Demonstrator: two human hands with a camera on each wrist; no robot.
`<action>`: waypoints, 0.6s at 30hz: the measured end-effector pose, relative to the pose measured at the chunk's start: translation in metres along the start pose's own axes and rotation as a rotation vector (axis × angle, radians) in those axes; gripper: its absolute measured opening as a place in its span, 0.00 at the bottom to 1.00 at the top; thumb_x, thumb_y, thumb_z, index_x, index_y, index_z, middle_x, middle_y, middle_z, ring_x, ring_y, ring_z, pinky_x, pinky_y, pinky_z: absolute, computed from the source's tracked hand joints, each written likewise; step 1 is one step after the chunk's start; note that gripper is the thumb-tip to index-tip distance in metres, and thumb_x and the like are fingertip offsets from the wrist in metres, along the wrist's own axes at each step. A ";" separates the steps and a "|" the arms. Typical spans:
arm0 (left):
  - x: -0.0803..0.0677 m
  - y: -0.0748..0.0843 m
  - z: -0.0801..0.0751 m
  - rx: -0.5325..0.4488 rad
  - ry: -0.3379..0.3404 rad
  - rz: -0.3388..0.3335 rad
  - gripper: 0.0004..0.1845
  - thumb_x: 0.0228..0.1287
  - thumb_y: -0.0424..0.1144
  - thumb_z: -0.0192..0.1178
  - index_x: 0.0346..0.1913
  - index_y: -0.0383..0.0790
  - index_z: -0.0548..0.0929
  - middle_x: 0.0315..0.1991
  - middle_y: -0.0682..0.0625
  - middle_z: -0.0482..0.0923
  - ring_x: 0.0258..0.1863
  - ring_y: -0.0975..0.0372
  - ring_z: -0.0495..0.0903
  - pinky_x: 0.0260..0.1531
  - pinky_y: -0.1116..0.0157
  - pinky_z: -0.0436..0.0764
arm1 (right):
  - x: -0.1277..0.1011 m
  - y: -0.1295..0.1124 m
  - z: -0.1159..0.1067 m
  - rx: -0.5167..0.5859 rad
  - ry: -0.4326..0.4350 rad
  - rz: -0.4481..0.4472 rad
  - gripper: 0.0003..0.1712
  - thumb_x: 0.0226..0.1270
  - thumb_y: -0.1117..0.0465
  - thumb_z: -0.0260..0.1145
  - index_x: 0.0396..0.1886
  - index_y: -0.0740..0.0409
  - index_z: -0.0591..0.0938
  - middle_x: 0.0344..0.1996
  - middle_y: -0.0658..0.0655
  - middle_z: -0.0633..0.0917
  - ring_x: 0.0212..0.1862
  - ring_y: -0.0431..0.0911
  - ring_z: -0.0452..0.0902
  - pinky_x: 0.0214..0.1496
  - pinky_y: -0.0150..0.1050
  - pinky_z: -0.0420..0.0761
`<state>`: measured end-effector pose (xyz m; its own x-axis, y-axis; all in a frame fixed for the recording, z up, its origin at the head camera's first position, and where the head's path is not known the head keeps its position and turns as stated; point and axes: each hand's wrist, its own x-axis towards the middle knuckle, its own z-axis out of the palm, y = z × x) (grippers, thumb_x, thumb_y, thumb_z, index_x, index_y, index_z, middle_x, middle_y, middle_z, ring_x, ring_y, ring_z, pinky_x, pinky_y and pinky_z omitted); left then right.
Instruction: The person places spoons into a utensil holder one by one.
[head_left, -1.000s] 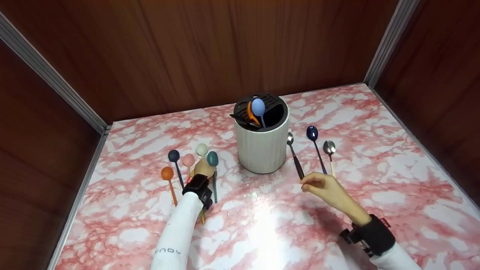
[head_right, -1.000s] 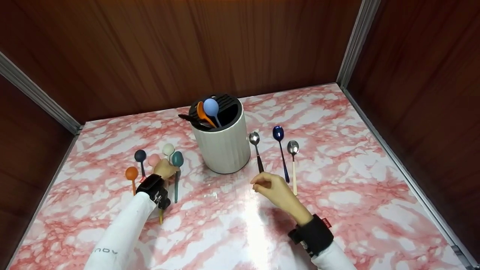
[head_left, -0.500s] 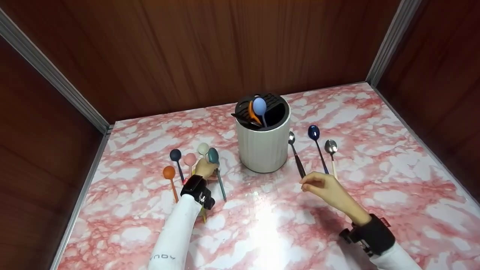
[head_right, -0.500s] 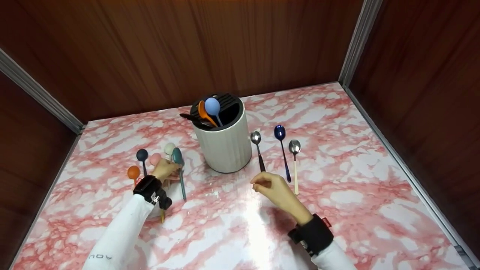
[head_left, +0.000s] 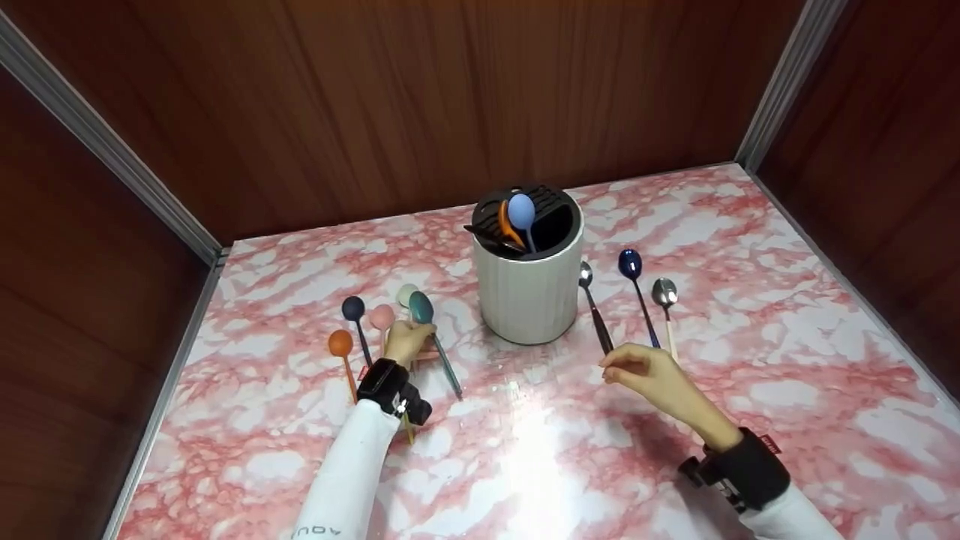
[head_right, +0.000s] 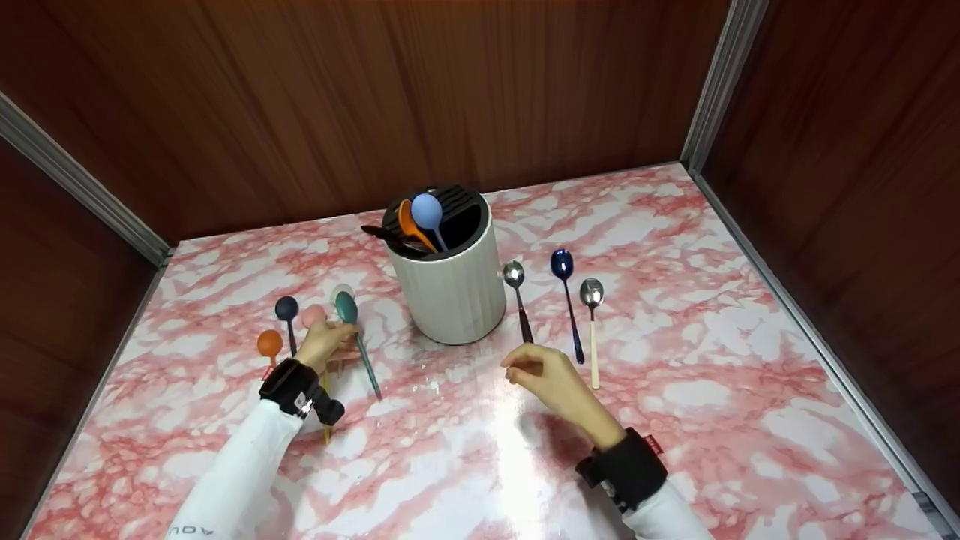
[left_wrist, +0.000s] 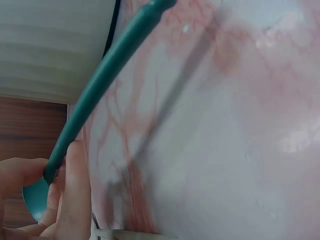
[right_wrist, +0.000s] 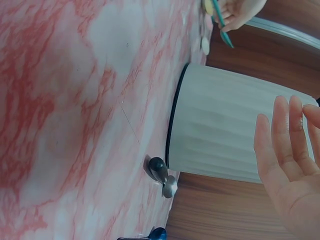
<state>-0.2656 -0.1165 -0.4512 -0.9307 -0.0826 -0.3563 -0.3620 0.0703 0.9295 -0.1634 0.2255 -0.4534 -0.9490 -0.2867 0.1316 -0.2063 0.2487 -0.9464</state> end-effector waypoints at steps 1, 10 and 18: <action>-0.004 0.002 0.001 -0.010 -0.003 -0.010 0.04 0.58 0.26 0.52 0.28 0.27 0.72 0.16 0.48 0.71 0.13 0.63 0.76 0.28 0.62 0.85 | 0.000 0.000 0.000 0.002 0.000 0.000 0.13 0.61 0.69 0.61 0.41 0.76 0.77 0.31 0.35 0.81 0.36 0.34 0.81 0.42 0.26 0.81; 0.005 -0.018 0.002 -0.117 -0.026 0.022 0.12 0.59 0.27 0.55 0.42 0.18 0.75 0.17 0.49 0.73 0.14 0.64 0.78 0.26 0.65 0.85 | 0.000 -0.001 0.004 0.002 -0.004 -0.044 0.11 0.61 0.70 0.61 0.39 0.76 0.78 0.31 0.36 0.81 0.35 0.33 0.81 0.41 0.25 0.81; 0.001 -0.023 0.006 -0.142 -0.028 0.074 0.11 0.59 0.28 0.54 0.38 0.18 0.76 0.17 0.51 0.75 0.17 0.66 0.77 0.24 0.67 0.84 | 0.001 -0.001 0.005 -0.003 -0.004 -0.036 0.11 0.61 0.70 0.61 0.40 0.76 0.78 0.30 0.36 0.81 0.36 0.33 0.81 0.42 0.26 0.81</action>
<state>-0.2579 -0.1121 -0.4736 -0.9565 -0.0543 -0.2865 -0.2829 -0.0659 0.9569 -0.1631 0.2205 -0.4541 -0.9400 -0.2988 0.1647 -0.2412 0.2406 -0.9402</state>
